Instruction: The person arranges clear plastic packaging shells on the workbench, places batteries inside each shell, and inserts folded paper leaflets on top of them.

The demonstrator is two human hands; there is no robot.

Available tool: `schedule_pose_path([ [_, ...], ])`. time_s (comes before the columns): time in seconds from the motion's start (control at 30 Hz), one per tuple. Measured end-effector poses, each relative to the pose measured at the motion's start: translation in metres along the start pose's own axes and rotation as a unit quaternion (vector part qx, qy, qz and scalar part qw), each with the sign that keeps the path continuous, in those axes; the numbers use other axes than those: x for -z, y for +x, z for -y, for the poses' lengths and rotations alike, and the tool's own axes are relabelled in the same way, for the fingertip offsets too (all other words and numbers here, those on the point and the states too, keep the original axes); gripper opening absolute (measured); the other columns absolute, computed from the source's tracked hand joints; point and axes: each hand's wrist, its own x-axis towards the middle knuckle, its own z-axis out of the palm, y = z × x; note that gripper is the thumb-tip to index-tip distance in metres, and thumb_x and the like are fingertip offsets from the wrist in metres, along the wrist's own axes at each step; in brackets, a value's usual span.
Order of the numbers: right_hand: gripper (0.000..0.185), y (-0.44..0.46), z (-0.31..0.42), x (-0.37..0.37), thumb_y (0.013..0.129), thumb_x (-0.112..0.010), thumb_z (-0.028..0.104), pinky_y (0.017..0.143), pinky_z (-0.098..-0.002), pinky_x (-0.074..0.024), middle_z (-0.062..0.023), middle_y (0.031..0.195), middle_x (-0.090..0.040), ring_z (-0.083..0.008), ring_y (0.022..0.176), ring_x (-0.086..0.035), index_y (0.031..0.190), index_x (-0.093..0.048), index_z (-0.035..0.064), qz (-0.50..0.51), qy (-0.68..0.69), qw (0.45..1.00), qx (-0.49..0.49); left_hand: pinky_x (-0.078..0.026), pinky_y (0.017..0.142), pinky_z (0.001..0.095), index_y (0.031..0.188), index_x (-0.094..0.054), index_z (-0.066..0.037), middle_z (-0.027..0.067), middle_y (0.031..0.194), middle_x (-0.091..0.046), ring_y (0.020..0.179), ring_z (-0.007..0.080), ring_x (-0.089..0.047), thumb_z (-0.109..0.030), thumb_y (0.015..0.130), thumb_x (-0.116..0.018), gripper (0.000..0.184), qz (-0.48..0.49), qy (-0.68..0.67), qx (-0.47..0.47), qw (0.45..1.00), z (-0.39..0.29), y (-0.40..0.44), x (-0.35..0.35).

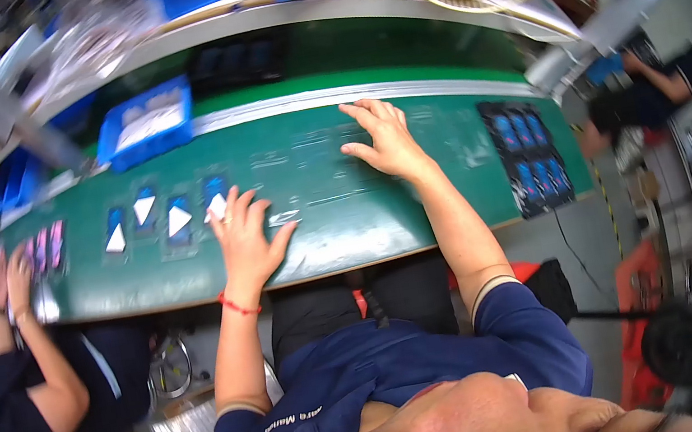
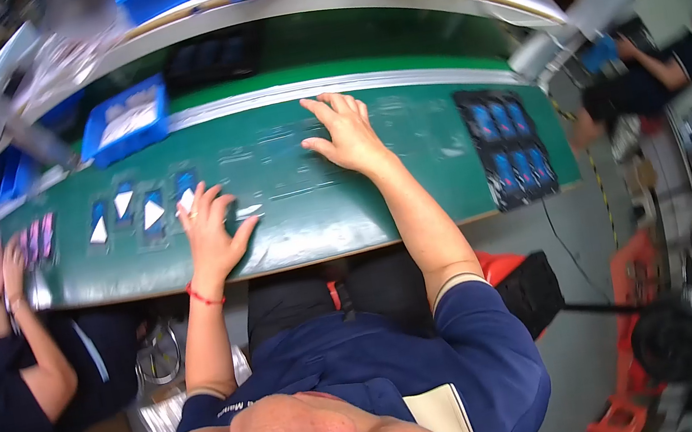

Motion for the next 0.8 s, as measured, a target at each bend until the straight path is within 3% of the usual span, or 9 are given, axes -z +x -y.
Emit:
schedule_pose_path([
  [0.17, 0.059, -0.079, -0.077, 0.048, 0.080, -0.067, 0.036, 0.101, -0.0461, -0.0279, -0.0205, 0.132, -0.043, -0.0357, 0.124, -0.036, 0.130, -0.048, 0.0096, -0.117, -0.139, 0.972, -0.147, -0.025, 0.104, 0.0544, 0.117, -0.053, -0.006, 0.0171, 0.125, -0.048, 0.123, 0.0355, -0.041, -0.030, 0.074, -0.073, 0.053, 0.012, 0.000, -0.021, 1.000, -0.020, 0.001, -0.016],
  [0.2, 0.062, -0.093, -0.090, 0.055, 0.083, -0.060, 0.045, 0.103, -0.0490, -0.0252, -0.0221, 0.138, -0.038, -0.0374, 0.129, -0.032, 0.132, -0.046, 0.0093, -0.097, -0.165, 0.963, -0.191, -0.026, 0.104, 0.0533, 0.118, -0.053, -0.005, 0.0180, 0.126, -0.048, 0.123, 0.0361, -0.041, -0.030, 0.074, -0.072, 0.054, 0.013, -0.014, -0.021, 1.000, -0.024, 0.002, -0.018],
  [0.33, 0.069, -0.138, -0.108, 0.049, 0.084, -0.053, 0.055, 0.106, -0.0536, -0.0192, -0.0230, 0.143, -0.031, -0.0372, 0.135, -0.024, 0.136, -0.042, 0.0108, -0.020, -0.207, 0.951, -0.229, -0.028, 0.104, 0.0509, 0.120, -0.051, -0.004, 0.0203, 0.128, -0.045, 0.123, 0.0378, -0.040, -0.028, 0.075, -0.072, 0.055, 0.021, -0.024, -0.043, 0.999, -0.035, 0.005, -0.024],
  [0.43, 0.071, -0.144, -0.099, 0.048, 0.084, -0.052, 0.056, 0.106, -0.0522, -0.0205, -0.0246, 0.143, -0.029, -0.0383, 0.135, -0.023, 0.137, -0.040, 0.0115, -0.044, -0.182, 0.957, -0.222, -0.028, 0.104, 0.0511, 0.120, -0.051, -0.003, 0.0206, 0.129, -0.045, 0.124, 0.0384, -0.039, -0.027, 0.075, -0.072, 0.055, 0.024, -0.011, -0.040, 0.999, -0.036, 0.005, -0.024],
  [0.57, 0.065, -0.160, -0.104, 0.078, 0.079, -0.065, 0.041, 0.102, -0.0536, -0.0262, -0.0237, 0.136, -0.038, -0.0387, 0.128, -0.034, 0.133, -0.045, 0.0100, -0.146, -0.217, 0.942, -0.209, -0.027, 0.105, 0.0506, 0.120, -0.051, -0.002, 0.0204, 0.129, -0.045, 0.126, 0.0380, -0.038, -0.027, 0.075, -0.072, 0.055, 0.003, -0.016, -0.038, 0.999, -0.039, 0.005, -0.021],
  [0.6, 0.056, -0.167, -0.114, 0.095, 0.075, -0.069, 0.030, 0.096, -0.0523, -0.0337, -0.0214, 0.128, -0.046, -0.0371, 0.118, -0.044, 0.124, -0.052, 0.0083, -0.196, -0.227, 0.924, -0.237, -0.029, 0.104, 0.0496, 0.120, -0.050, -0.001, 0.0209, 0.130, -0.044, 0.125, 0.0387, -0.038, -0.025, 0.076, -0.072, 0.055, 0.000, -0.018, -0.043, 0.999, -0.039, 0.005, -0.021],
  [0.67, 0.033, -0.186, -0.149, 0.129, 0.074, -0.068, 0.022, 0.085, -0.0449, -0.0447, -0.0164, 0.103, -0.063, -0.0330, 0.099, -0.058, 0.103, -0.065, 0.0061, -0.264, -0.234, 0.874, -0.335, -0.030, 0.103, 0.0491, 0.120, -0.050, -0.001, 0.0214, 0.131, -0.043, 0.124, 0.0394, -0.038, -0.024, 0.076, -0.072, 0.054, -0.002, -0.025, -0.045, 0.999, -0.039, 0.005, -0.022],
  [0.77, 0.033, -0.222, -0.230, 0.161, 0.076, -0.070, 0.030, 0.087, -0.0426, -0.0436, -0.0133, 0.101, -0.064, -0.0310, 0.099, -0.058, 0.101, -0.067, 0.0094, -0.188, -0.210, 0.790, -0.545, -0.034, 0.099, 0.0479, 0.119, -0.051, 0.000, 0.0225, 0.131, -0.041, 0.122, 0.0407, -0.039, -0.021, 0.077, -0.072, 0.052, -0.005, -0.029, -0.047, 0.998, -0.040, 0.006, -0.022],
  [0.8, 0.037, -0.228, -0.245, 0.168, 0.075, -0.072, 0.034, 0.090, -0.0422, -0.0418, -0.0127, 0.105, -0.063, -0.0302, 0.103, -0.056, 0.102, -0.067, 0.0099, -0.171, -0.189, 0.791, -0.556, -0.035, 0.099, 0.0478, 0.118, -0.051, 0.001, 0.0225, 0.131, -0.041, 0.122, 0.0406, -0.040, -0.021, 0.077, -0.072, 0.051, -0.005, -0.032, -0.045, 0.998, -0.039, 0.005, -0.023],
])
